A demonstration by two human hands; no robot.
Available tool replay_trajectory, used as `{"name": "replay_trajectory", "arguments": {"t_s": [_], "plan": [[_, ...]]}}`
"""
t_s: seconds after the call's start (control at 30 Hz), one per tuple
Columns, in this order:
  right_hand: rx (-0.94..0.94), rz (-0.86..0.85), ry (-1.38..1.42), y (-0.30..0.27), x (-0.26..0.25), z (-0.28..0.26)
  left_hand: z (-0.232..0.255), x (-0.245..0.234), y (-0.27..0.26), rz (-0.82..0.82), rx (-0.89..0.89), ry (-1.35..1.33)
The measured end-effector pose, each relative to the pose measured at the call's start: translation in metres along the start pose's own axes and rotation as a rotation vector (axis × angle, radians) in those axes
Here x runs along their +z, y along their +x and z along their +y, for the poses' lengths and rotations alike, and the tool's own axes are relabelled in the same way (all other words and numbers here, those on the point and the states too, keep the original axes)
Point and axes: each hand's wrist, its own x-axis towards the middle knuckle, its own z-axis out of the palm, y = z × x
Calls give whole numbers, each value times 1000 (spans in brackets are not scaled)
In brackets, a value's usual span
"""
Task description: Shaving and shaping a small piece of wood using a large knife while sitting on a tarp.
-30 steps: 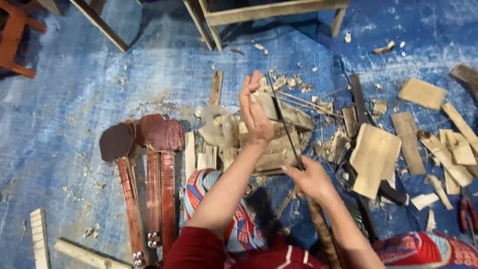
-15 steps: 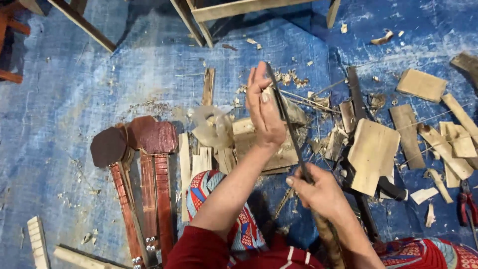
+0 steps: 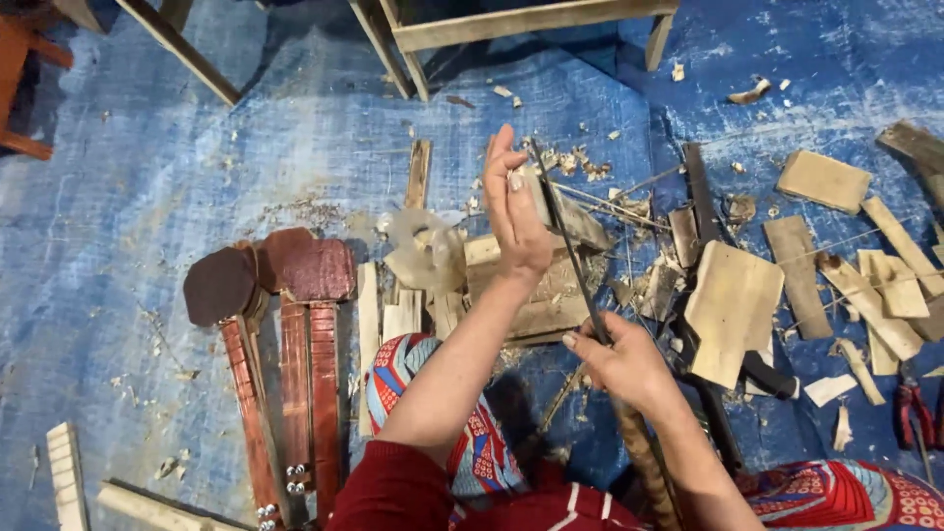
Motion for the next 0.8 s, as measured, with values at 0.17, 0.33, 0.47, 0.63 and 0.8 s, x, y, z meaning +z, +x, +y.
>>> {"name": "replay_trajectory", "arguments": {"t_s": [0.17, 0.33, 0.47, 0.63, 0.8], "plan": [[67, 13, 58, 15, 0, 33, -13, 2, -4, 32, 6, -48], [-1, 4, 277, 31, 3, 42, -24, 1, 0, 69, 5, -137], [-77, -12, 355, 25, 3, 46, -17, 2, -5, 106, 15, -175], [-51, -3, 377, 10, -7, 34, -2, 17, -1, 120, 11, -308], [75, -283, 718, 10, -33, 24, -18, 35, -3, 35, -66, -362]]}}
